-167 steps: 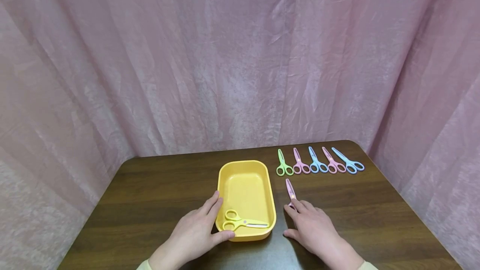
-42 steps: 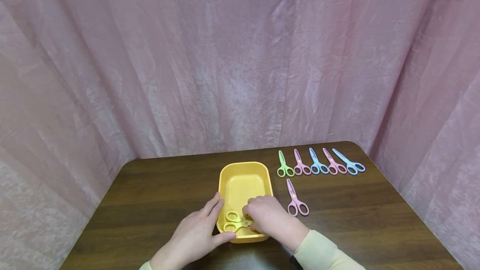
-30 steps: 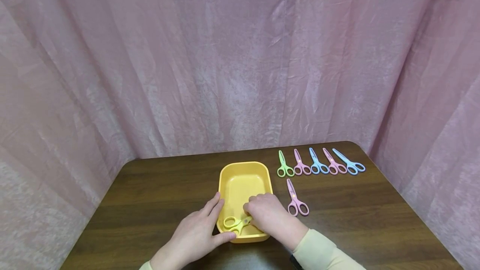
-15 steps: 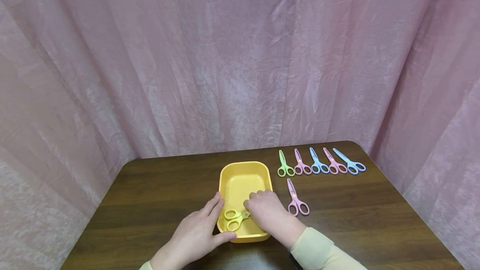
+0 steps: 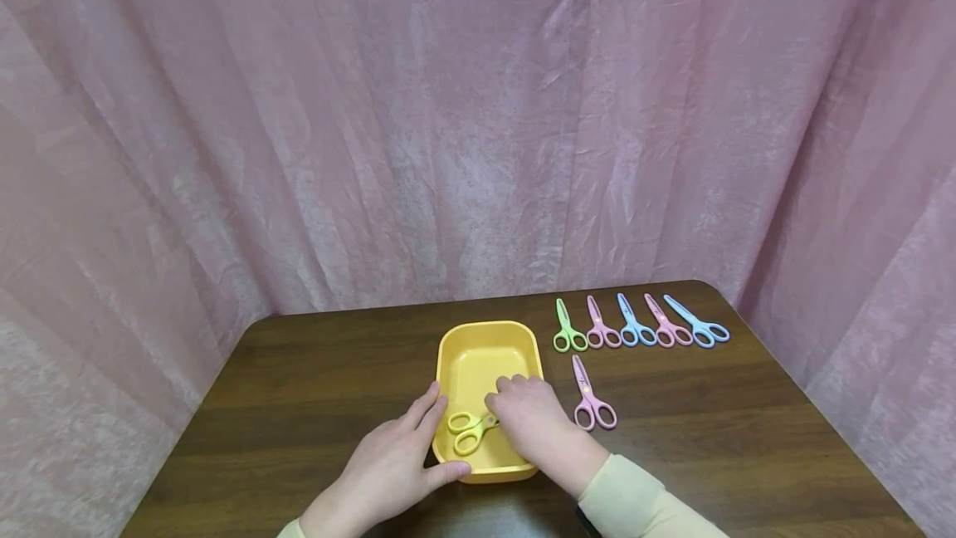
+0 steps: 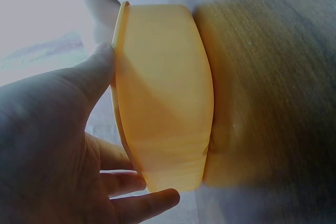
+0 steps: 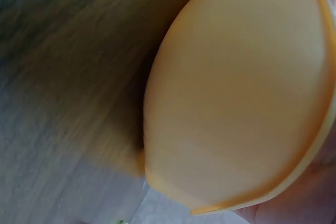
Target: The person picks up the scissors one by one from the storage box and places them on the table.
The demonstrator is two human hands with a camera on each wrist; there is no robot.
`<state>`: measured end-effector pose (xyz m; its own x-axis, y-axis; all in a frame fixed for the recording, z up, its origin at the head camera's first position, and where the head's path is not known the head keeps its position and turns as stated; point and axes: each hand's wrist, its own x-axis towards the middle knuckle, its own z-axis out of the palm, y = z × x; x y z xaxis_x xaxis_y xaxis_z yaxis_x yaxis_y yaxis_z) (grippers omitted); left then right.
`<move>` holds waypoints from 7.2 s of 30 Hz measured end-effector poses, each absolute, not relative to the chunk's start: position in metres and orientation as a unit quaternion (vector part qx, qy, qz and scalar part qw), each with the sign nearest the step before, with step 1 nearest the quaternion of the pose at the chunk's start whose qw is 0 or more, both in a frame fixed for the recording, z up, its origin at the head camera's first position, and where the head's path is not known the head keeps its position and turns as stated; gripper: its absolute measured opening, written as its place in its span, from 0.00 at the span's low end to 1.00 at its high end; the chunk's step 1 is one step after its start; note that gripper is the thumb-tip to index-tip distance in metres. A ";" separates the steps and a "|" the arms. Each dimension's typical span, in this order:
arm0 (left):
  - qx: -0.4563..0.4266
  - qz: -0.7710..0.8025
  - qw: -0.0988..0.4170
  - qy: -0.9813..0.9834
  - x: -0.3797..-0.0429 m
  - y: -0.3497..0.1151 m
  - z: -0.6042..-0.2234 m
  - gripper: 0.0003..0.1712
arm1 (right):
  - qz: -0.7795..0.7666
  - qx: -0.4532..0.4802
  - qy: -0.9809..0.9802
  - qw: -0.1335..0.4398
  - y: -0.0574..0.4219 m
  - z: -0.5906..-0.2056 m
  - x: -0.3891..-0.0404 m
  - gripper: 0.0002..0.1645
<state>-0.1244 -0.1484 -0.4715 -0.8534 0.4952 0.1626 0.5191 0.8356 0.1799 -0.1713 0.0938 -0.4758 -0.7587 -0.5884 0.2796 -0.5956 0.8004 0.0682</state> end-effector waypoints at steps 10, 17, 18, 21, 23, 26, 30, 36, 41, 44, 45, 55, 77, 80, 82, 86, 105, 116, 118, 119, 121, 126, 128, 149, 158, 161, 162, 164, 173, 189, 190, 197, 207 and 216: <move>-0.266 -0.110 0.055 -0.956 -0.124 -0.148 -0.470 0.61 | 0.051 0.321 -0.938 0.120 0.091 -0.470 -0.164 0.11; -0.265 -0.112 0.060 -0.956 -0.124 -0.147 -0.470 0.60 | 0.048 0.320 -0.939 0.118 0.091 -0.471 -0.162 0.12; -0.265 -0.112 0.061 -0.956 -0.124 -0.147 -0.470 0.60 | 0.048 0.320 -0.939 0.118 0.091 -0.471 -0.163 0.12; -0.266 -0.107 0.062 -0.956 -0.124 -0.147 -0.471 0.61 | 0.048 0.320 -0.939 0.118 0.091 -0.471 -0.164 0.09; -0.266 -0.105 0.064 -0.956 -0.124 -0.148 -0.471 0.61 | 0.048 0.321 -0.938 0.121 0.091 -0.471 -0.164 0.08; -0.266 -0.105 0.066 -0.956 -0.124 -0.148 -0.471 0.61 | 0.051 0.323 -0.937 0.121 0.090 -0.470 -0.163 0.08; -0.264 -0.104 0.066 -0.956 -0.123 -0.147 -0.471 0.61 | 0.059 0.321 -0.939 0.109 0.091 -0.471 -0.164 0.11; -0.264 -0.101 0.067 -0.957 -0.123 -0.148 -0.471 0.62 | 0.063 0.321 -0.940 0.097 0.092 -0.472 -0.164 0.20; -0.265 -0.101 0.066 -0.957 -0.123 -0.148 -0.471 0.62 | 0.066 0.326 -0.938 0.099 0.092 -0.473 -0.163 0.22; -0.267 -0.101 0.071 -0.956 -0.123 -0.148 -0.471 0.61 | 0.068 0.330 -0.937 0.096 0.093 -0.473 -0.163 0.25; -0.267 -0.101 0.073 -0.956 -0.123 -0.148 -0.471 0.61 | 0.069 0.332 -0.936 0.094 0.093 -0.473 -0.163 0.26; -0.267 -0.102 0.077 -0.955 -0.123 -0.148 -0.471 0.61 | 0.071 0.323 -0.940 0.084 0.092 -0.473 -0.163 0.26; -0.263 -0.103 0.064 -0.957 -0.123 -0.147 -0.470 0.61 | 0.055 0.297 -0.949 0.095 0.088 -0.476 -0.164 0.21; -0.263 -0.102 0.062 -0.957 -0.123 -0.147 -0.470 0.61 | 0.053 0.297 -0.948 0.096 0.088 -0.477 -0.164 0.20; -0.262 -0.102 0.060 -0.958 -0.123 -0.147 -0.470 0.61 | 0.052 0.297 -0.949 0.096 0.088 -0.477 -0.164 0.18; -0.260 -0.102 0.056 -0.959 -0.122 -0.147 -0.470 0.61 | 0.050 0.297 -0.949 0.096 0.088 -0.477 -0.164 0.15; -0.263 -0.104 0.063 -0.957 -0.124 -0.148 -0.471 0.61 | 0.049 0.304 -0.945 0.115 0.089 -0.475 -0.164 0.16; -0.261 -0.105 0.063 -0.957 -0.124 -0.148 -0.471 0.61 | 0.047 0.314 -0.935 0.161 0.092 -0.472 -0.161 0.16; -0.262 -0.106 0.065 -0.957 -0.124 -0.148 -0.471 0.61 | 0.047 0.314 -0.932 0.172 0.093 -0.470 -0.159 0.16; -0.263 -0.105 0.066 -0.957 -0.124 -0.148 -0.471 0.61 | 0.048 0.315 -0.931 0.177 0.094 -0.470 -0.159 0.16; -0.263 -0.106 0.068 -0.957 -0.124 -0.148 -0.471 0.61 | 0.051 0.315 -0.929 0.188 0.095 -0.468 -0.157 0.16; -0.262 -0.108 0.067 -0.957 -0.123 -0.148 -0.471 0.61 | 0.059 0.316 -0.923 0.210 0.100 -0.463 -0.153 0.17; -0.262 -0.109 0.065 -0.957 -0.123 -0.148 -0.471 0.61 | 0.060 0.314 -0.922 0.220 0.102 -0.461 -0.151 0.18; -0.263 -0.109 0.055 -0.957 -0.123 -0.147 -0.469 0.62 | 0.066 0.311 -0.907 0.275 0.125 -0.440 -0.128 0.24; -0.264 -0.112 0.052 -0.957 -0.124 -0.148 -0.470 0.62 | 0.071 0.303 -0.905 0.290 0.135 -0.437 -0.124 0.26; -0.263 -0.114 0.051 -0.957 -0.124 -0.148 -0.470 0.62 | 0.074 0.295 -0.906 0.294 0.139 -0.438 -0.123 0.26; -0.262 -0.115 0.051 -0.957 -0.124 -0.148 -0.470 0.61 | 0.076 0.294 -0.906 0.296 0.140 -0.438 -0.123 0.26; -0.262 -0.115 0.052 -0.957 -0.124 -0.148 -0.470 0.61 | 0.074 0.291 -0.906 0.298 0.143 -0.437 -0.122 0.26; -0.262 -0.114 0.055 -0.957 -0.124 -0.148 -0.471 0.61 | 0.071 0.282 -0.909 0.299 0.156 -0.434 -0.121 0.26; -0.258 -0.113 0.045 -0.958 -0.124 -0.147 -0.470 0.62 | 0.076 0.270 -0.898 0.340 0.182 -0.432 -0.125 0.27; -0.258 -0.113 0.045 -0.958 -0.124 -0.147 -0.470 0.62 | 0.078 0.268 -0.899 0.339 0.183 -0.432 -0.125 0.27; -0.260 -0.114 0.052 -0.957 -0.125 -0.147 -0.470 0.62 | 0.073 0.252 -0.906 0.332 0.197 -0.433 -0.126 0.26; -0.259 -0.116 0.051 -0.958 -0.124 -0.148 -0.470 0.61 | 0.068 0.209 -0.937 0.271 0.218 -0.439 -0.124 0.23; -0.258 -0.118 0.050 -0.958 -0.124 -0.148 -0.471 0.61 | 0.069 0.176 -0.954 0.234 0.234 -0.450 -0.123 0.21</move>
<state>-0.1238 -0.1476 -0.4706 -0.8618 0.4824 0.1571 0.5061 0.8388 0.2007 -0.1235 0.2345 -0.4499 -0.8280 -0.3036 0.4715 -0.3682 0.9285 -0.0489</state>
